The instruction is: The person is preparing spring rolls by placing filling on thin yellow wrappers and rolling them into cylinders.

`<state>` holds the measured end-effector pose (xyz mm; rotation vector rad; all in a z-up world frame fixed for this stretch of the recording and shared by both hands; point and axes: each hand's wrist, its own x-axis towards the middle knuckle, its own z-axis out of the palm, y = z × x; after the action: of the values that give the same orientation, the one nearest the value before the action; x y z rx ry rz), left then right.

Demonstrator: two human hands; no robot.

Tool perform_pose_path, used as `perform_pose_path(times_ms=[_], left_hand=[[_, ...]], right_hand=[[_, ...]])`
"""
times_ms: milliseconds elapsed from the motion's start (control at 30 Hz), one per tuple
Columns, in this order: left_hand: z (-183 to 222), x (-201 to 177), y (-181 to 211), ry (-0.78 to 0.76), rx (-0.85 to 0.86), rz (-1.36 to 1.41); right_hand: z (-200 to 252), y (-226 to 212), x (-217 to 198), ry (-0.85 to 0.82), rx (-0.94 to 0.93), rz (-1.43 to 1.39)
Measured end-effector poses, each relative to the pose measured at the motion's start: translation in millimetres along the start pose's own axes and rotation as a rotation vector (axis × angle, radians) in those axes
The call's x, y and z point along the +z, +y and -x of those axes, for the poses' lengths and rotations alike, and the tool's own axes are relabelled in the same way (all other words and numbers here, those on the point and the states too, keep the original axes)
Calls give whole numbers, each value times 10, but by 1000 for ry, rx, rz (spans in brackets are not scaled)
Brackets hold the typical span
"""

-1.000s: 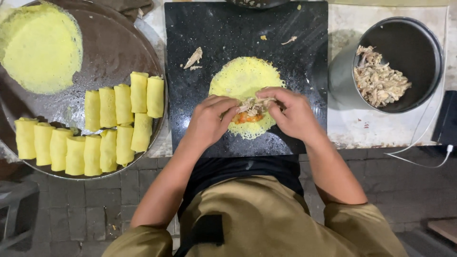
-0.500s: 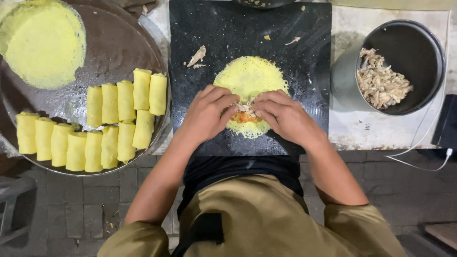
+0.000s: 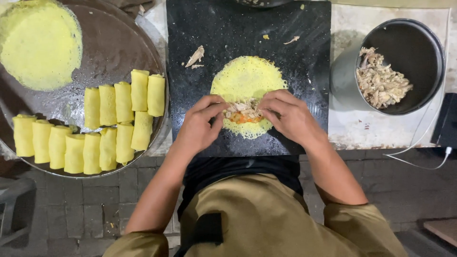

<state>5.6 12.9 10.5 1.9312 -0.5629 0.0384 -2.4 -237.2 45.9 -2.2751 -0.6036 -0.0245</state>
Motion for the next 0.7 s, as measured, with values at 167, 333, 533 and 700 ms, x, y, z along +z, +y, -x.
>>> perform_pose_path(times_ms=[167, 333, 533, 700], left_hand=[[-76, 15, 12, -32, 19, 13], [-146, -66, 134, -72, -49, 115], [-125, -120, 34, -92, -101, 76], [-157, -12, 86, -94, -131, 113]], right_hand=[[-42, -100, -47, -14, -6, -36], [-84, -61, -102, -47, 97, -101], [-165, -151, -124, -189, 99, -81], [-137, -68, -73, -212, 86, -88]])
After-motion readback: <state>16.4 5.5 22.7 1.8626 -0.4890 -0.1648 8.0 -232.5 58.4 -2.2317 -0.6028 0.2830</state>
